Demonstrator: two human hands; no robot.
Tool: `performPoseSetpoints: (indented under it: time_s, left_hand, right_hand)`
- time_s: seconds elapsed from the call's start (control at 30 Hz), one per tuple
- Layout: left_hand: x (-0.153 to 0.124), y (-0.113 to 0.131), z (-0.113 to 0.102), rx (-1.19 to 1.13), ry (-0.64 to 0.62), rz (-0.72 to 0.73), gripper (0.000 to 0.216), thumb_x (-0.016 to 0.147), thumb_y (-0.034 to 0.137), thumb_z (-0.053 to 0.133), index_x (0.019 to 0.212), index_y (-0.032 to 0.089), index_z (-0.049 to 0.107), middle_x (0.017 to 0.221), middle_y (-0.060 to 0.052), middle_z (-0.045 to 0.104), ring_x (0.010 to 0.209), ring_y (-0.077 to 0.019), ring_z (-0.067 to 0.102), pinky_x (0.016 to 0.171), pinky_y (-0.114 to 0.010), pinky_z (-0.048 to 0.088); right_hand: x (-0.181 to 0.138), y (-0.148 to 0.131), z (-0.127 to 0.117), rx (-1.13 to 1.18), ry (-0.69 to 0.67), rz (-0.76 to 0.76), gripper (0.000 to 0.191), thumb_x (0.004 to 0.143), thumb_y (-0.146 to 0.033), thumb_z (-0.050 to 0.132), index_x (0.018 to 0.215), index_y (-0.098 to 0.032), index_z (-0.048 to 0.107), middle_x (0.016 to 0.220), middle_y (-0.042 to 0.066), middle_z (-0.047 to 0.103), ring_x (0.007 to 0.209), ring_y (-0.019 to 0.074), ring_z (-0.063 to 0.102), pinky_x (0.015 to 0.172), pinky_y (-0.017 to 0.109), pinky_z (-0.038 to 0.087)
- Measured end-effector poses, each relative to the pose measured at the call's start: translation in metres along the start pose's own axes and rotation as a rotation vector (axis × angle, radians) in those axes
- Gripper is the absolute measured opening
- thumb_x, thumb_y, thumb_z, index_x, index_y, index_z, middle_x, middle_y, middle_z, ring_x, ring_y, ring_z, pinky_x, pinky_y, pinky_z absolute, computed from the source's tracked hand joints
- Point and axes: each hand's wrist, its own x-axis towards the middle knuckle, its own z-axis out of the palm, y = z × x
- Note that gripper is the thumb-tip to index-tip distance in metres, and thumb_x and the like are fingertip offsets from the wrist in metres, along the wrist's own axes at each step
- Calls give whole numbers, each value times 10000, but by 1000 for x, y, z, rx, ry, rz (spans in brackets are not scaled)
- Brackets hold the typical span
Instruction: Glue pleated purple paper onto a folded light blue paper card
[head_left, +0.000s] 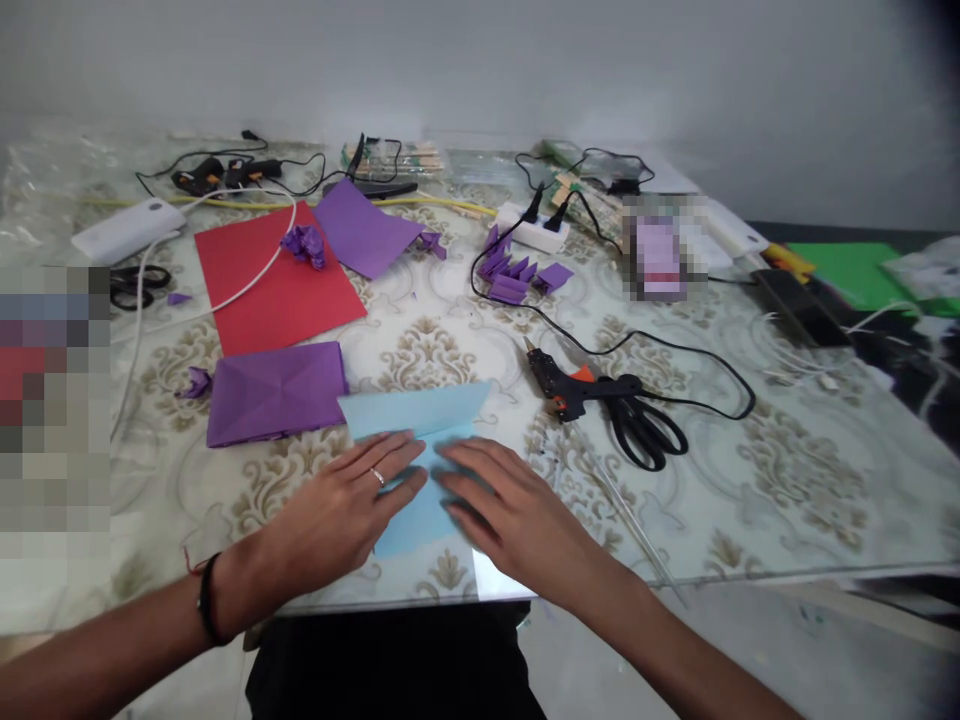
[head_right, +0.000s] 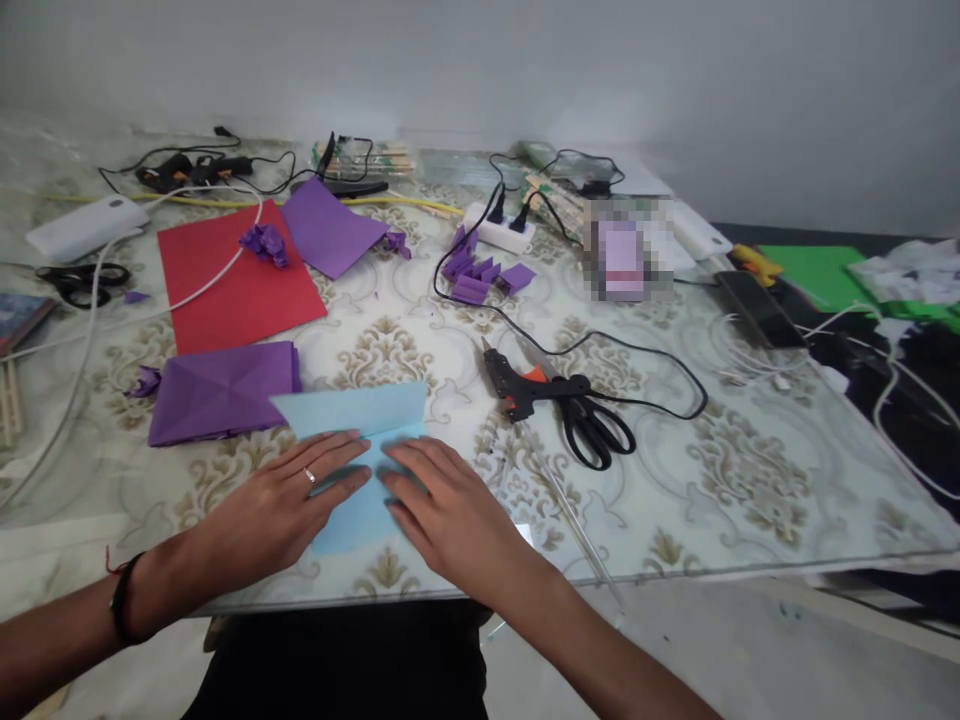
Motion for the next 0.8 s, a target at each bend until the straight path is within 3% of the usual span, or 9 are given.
performPoseSetpoints:
  time_s: [0.27, 0.47, 0.8]
  left_hand:
    - [-9, -10, 12, -67, -33, 1, 614, 938, -7, 509, 1528, 162, 523, 1693, -191, 413, 1587, -315, 377, 1282, -485, 392]
    - [-19, -6, 11, -20, -4, -29, 594, 963, 24, 493, 1537, 175, 525, 1712, -182, 381, 1600, -314, 350, 1290, -476, 366]
    - [9, -14, 14, 1, -62, 3, 701, 892, -6, 522, 1573, 152, 472, 1708, -199, 382, 1594, -351, 352, 1290, -520, 335]
  right_hand:
    - [-4, 7, 11, 17, -30, 42, 410, 1083, -235, 523, 1475, -155, 610, 1587, 172, 574, 1521, 308, 489, 1228, 590, 477]
    - [-6, 9, 11, -18, -87, 71, 466, 1089, -270, 528, 1553, -225, 537, 1649, 104, 513, 1580, 300, 397, 1258, 621, 414]
    - [-15, 22, -1, -114, -84, 176, 452, 1075, -273, 554, 1523, -215, 533, 1606, 126, 565, 1506, 309, 512, 1241, 641, 425]
